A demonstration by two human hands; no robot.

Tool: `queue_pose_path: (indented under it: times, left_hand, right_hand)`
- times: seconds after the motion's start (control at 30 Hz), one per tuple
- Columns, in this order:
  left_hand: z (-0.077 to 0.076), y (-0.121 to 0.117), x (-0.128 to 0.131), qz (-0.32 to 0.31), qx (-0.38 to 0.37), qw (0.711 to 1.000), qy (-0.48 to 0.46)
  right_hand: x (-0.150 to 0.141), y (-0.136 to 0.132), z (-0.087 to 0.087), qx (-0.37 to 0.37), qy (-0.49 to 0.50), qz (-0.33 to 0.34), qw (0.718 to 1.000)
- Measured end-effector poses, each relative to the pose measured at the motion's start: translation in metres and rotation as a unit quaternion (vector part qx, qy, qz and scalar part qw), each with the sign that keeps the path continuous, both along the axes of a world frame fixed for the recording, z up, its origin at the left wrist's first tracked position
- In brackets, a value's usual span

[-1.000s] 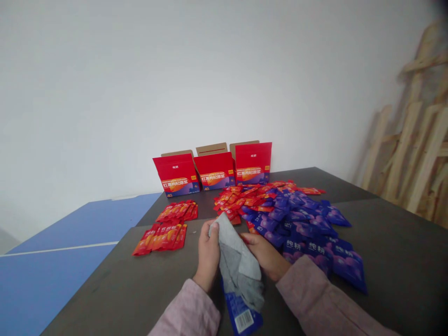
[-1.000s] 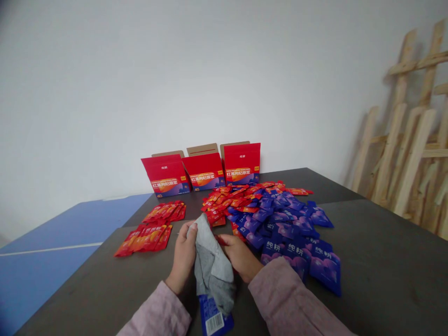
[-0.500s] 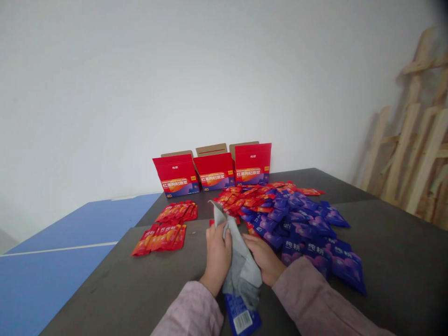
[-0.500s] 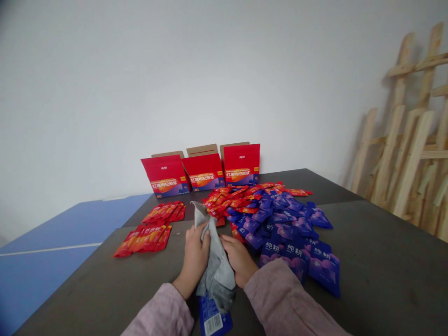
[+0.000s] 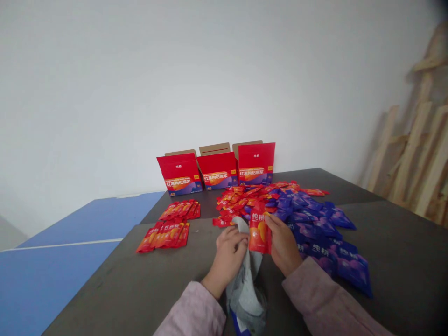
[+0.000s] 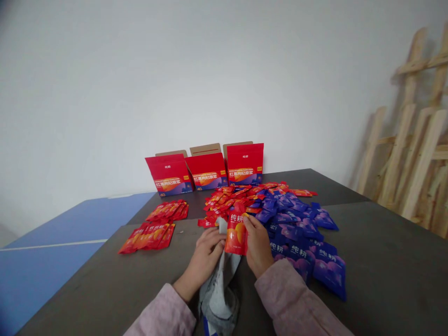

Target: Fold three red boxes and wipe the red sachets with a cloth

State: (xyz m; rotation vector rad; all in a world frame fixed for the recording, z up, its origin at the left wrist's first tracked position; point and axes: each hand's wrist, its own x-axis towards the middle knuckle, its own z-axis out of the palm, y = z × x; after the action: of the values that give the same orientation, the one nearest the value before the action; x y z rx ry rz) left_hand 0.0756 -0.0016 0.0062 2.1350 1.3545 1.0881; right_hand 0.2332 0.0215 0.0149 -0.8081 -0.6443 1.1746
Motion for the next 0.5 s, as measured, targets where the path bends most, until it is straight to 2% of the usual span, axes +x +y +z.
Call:
queue_pose_path:
  times: [0.07, 0.1, 0.2, 0.3, 0.4, 0.5]
  left_hand:
    - [0.006, -0.005, 0.001, 0.042, 0.033, 0.999, -0.004]
    - [0.008, -0.007, 0.002, 0.043, 0.042, 0.998, -0.02]
    - [0.012, -0.013, 0.005, -0.019, 0.013, 0.994, -0.106]
    - [0.013, -0.015, 0.009, -0.044, -0.06, 0.977, -0.198]
    - [0.018, -0.013, 0.003, 0.002, -0.087, 0.952, -0.292]
    - [0.028, -0.01, -0.019, 0.044, -0.081, 0.939, -0.331]
  right_hand:
    - [0.005, -0.001, 0.01, 0.001, -0.002, -0.01, 1.0]
    - [0.007, -0.001, 0.016, -0.001, -0.005, -0.026, 1.0]
    - [0.007, -0.001, 0.035, -0.005, -0.03, -0.015, 0.999]
    - [-0.01, 0.0, 0.054, 0.015, -0.048, 0.033, 0.998]
    - [-0.037, 0.005, 0.07, 0.03, -0.036, 0.091, 0.995]
    - [-0.063, 0.016, 0.082, 0.023, -0.02, 0.173, 0.984]
